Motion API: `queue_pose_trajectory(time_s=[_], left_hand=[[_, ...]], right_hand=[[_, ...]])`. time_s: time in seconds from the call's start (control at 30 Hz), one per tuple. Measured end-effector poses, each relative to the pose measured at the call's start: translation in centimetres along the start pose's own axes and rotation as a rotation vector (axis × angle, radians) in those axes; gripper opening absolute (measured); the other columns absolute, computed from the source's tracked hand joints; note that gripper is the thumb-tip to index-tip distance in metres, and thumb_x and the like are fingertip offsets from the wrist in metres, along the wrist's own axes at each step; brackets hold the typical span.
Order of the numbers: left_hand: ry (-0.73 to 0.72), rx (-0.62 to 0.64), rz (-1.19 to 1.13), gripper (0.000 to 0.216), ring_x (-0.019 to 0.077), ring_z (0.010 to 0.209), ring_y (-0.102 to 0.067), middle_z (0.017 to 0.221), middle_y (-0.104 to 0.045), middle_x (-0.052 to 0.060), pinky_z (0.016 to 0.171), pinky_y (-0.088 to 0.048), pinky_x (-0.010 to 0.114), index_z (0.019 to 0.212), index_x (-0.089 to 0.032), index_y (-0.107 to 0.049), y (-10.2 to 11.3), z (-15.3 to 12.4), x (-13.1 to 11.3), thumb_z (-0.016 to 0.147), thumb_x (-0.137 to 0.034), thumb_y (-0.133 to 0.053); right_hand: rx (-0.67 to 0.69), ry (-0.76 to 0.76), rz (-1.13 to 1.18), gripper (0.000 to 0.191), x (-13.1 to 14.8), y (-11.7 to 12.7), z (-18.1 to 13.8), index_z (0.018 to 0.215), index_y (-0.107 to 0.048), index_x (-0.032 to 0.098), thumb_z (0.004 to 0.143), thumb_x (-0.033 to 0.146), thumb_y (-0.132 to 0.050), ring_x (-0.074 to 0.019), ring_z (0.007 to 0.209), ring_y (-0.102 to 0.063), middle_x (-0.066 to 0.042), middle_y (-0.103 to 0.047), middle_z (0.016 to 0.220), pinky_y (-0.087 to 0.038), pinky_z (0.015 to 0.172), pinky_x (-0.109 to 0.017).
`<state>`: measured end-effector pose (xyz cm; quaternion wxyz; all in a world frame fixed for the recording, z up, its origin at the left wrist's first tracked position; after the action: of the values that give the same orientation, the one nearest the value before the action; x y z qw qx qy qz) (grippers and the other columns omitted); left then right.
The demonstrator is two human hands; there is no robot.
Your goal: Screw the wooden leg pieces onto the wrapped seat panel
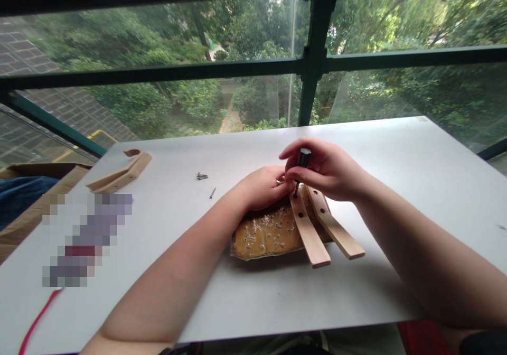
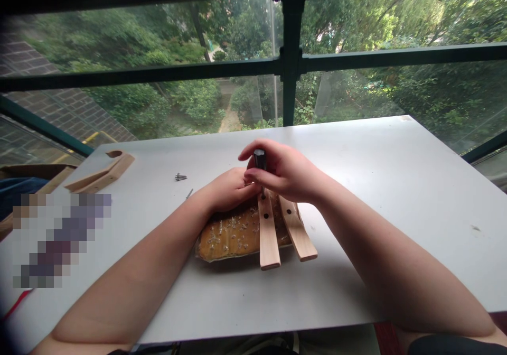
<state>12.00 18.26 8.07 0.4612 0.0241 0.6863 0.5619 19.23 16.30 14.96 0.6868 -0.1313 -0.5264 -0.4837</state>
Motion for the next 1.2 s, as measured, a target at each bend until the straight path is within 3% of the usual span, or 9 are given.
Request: queue_pose_trajectory(time_s=[0.07,0.17,0.27,0.37,0.5,0.67,0.87,1.0,1.2], left_hand=[[-0.003,0.002,-0.016,0.034,0.021,0.082,-0.065,0.092,-0.072,0.005,0.074,-0.048,0.031,0.089,-0.018,-0.065,-0.1,0.0,-0.1,0.095,-0.044,-0.045],[-0.023,-0.009,-0.024,0.031,0.0209,0.085,-0.065,0.096,-0.072,0.005,0.075,-0.048,0.031,0.093,-0.018,-0.065,0.0,0.1,-0.3,0.095,-0.042,-0.046],[-0.032,-0.009,-0.026,0.026,0.0203,0.085,-0.065,0.095,-0.072,0.004,0.076,-0.048,0.031,0.092,-0.018,-0.065,0.0,0.0,-0.4,0.093,-0.037,-0.048],[-0.024,-0.009,-0.02,0.023,0.0195,0.081,-0.065,0.092,-0.072,0.003,0.074,-0.048,0.03,0.088,-0.018,-0.064,0.0,0.0,-0.5,0.092,-0.034,-0.049],[-0.03,-0.017,-0.024,0.021,0.0185,0.08,-0.065,0.093,-0.073,0.002,0.073,-0.047,0.028,0.087,-0.018,-0.064,0.2,-0.1,-0.6,0.091,-0.033,-0.05],[-0.018,-0.014,-0.026,0.027,0.019,0.081,-0.065,0.094,-0.073,0.003,0.071,-0.046,0.028,0.092,-0.017,-0.065,0.2,-0.1,-0.5,0.092,-0.038,-0.049],[-0.02,0.006,-0.062,0.026,0.0202,0.088,-0.066,0.102,-0.073,0.002,0.079,-0.048,0.03,0.103,-0.019,-0.067,0.0,-0.1,-0.5,0.091,-0.034,-0.049],[-0.021,-0.004,-0.05,0.026,0.0221,0.095,-0.066,0.108,-0.072,0.004,0.085,-0.049,0.033,0.106,-0.02,-0.067,0.0,-0.1,-0.5,0.09,-0.032,-0.049],[0.02,-0.009,-0.043,0.026,0.0217,0.089,-0.066,0.101,-0.072,0.005,0.081,-0.05,0.033,0.108,-0.02,-0.066,0.0,-0.1,0.0,0.09,-0.031,-0.049]], right_hand=[[-0.037,0.02,-0.014,0.032,0.2,0.2,0.0,0.118,-0.052,0.018,0.088,0.016,-0.062,-0.0152,0.076,-0.062,-0.002,-0.063,0.085,-0.049,0.071,-0.03],[-0.046,0.011,-0.097,0.022,0.4,0.3,0.0,0.108,-0.055,0.017,0.087,0.015,-0.062,-0.0137,0.072,-0.057,-0.002,-0.059,0.084,-0.046,0.065,-0.028],[0.029,0.014,-0.042,0.013,0.8,-0.1,-0.1,0.101,-0.055,0.016,0.088,0.013,-0.055,-0.0137,0.074,-0.055,-0.003,-0.059,0.086,-0.044,0.065,-0.027],[0.098,0.018,0.064,0.017,1.0,-0.4,-0.3,0.101,-0.056,0.015,0.088,0.01,-0.046,-0.0127,0.071,-0.053,-0.003,-0.06,0.085,-0.043,0.061,-0.025],[0.069,-0.009,-0.012,0.021,0.8,0.0,-0.2,0.096,-0.057,0.014,0.087,0.004,-0.042,-0.0111,0.069,-0.053,-0.003,-0.06,0.083,-0.042,0.06,-0.024],[0.108,-0.023,-0.027,0.014,1.0,-0.1,-0.1,0.095,-0.056,0.014,0.09,0.005,-0.047,-0.0104,0.069,-0.055,-0.003,-0.062,0.084,-0.044,0.062,-0.024],[0.086,-0.045,0.002,0.003,0.6,0.0,-0.1,0.096,-0.057,0.014,0.093,0.015,-0.056,-0.0117,0.069,-0.056,-0.003,-0.061,0.082,-0.046,0.062,-0.026],[0.068,-0.071,0.02,0.007,-0.1,0.3,-0.1,0.095,-0.057,0.017,0.091,0.02,-0.062,-0.0138,0.07,-0.058,-0.002,-0.062,0.081,-0.046,0.062,-0.027],[-0.015,-0.088,-0.09,0.015,-0.9,1.2,0.1,0.096,-0.06,0.017,0.088,0.028,-0.067,-0.0173,0.077,-0.06,-0.005,-0.064,0.088,-0.045,0.067,-0.031]])
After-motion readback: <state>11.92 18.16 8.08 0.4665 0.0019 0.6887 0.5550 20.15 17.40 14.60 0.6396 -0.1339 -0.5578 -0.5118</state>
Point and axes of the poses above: each hand's wrist, its own z-axis towards the middle knuckle, its own y-axis out of the back of the hand, x = y × z, the point moved 10 cm from there along z, towards the middle knuckle
